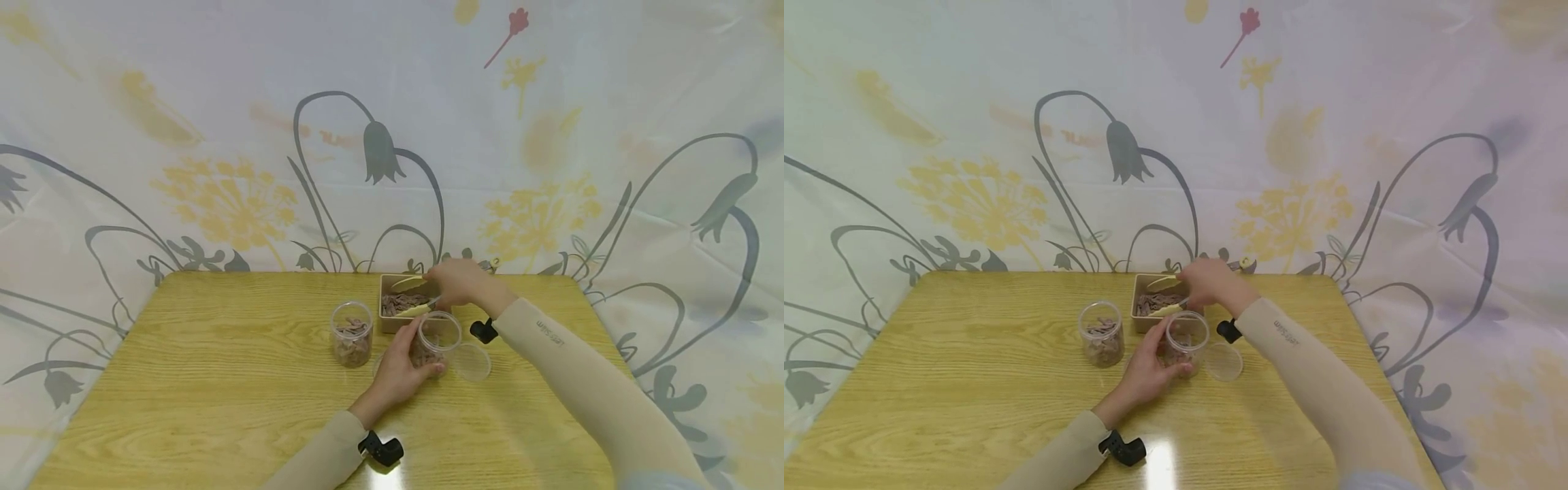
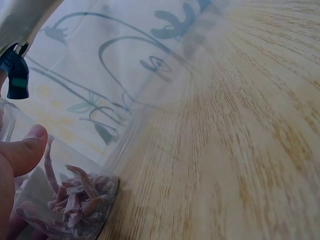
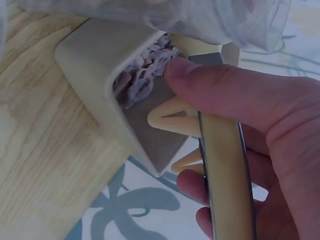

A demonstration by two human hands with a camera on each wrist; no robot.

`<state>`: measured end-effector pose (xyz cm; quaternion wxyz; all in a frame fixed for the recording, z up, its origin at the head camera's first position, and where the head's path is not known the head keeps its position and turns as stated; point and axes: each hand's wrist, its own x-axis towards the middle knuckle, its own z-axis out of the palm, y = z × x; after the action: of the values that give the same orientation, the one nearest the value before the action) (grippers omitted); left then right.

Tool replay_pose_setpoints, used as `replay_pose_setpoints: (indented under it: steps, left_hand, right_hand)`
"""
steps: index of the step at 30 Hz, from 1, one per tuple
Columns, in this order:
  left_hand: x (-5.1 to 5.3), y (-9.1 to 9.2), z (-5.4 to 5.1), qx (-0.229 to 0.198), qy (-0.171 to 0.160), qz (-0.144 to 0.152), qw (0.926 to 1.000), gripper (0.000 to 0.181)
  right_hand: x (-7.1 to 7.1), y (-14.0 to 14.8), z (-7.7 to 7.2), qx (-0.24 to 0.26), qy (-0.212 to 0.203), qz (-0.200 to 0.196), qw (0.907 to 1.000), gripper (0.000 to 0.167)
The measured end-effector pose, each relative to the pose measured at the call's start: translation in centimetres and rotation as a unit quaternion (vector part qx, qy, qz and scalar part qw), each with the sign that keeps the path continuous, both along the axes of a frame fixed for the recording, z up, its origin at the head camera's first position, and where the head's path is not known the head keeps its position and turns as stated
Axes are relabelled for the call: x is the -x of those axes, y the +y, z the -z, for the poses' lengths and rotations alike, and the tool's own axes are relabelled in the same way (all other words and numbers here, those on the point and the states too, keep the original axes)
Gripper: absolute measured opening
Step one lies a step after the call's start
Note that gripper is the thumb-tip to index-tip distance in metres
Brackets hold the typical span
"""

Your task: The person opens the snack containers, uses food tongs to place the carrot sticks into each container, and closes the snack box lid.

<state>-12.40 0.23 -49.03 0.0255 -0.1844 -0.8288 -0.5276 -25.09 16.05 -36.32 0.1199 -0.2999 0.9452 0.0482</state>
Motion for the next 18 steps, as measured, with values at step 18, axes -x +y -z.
replay_pose_setpoints:
  steps: [18]
  left_hand:
    - [0.1,0.0,0.3,0.005,0.016,0.001,0.9999,0.093]
  right_hand:
    - [-0.3,-0.9,0.8,-0.026,0.053,-0.032,0.9977,0.039]
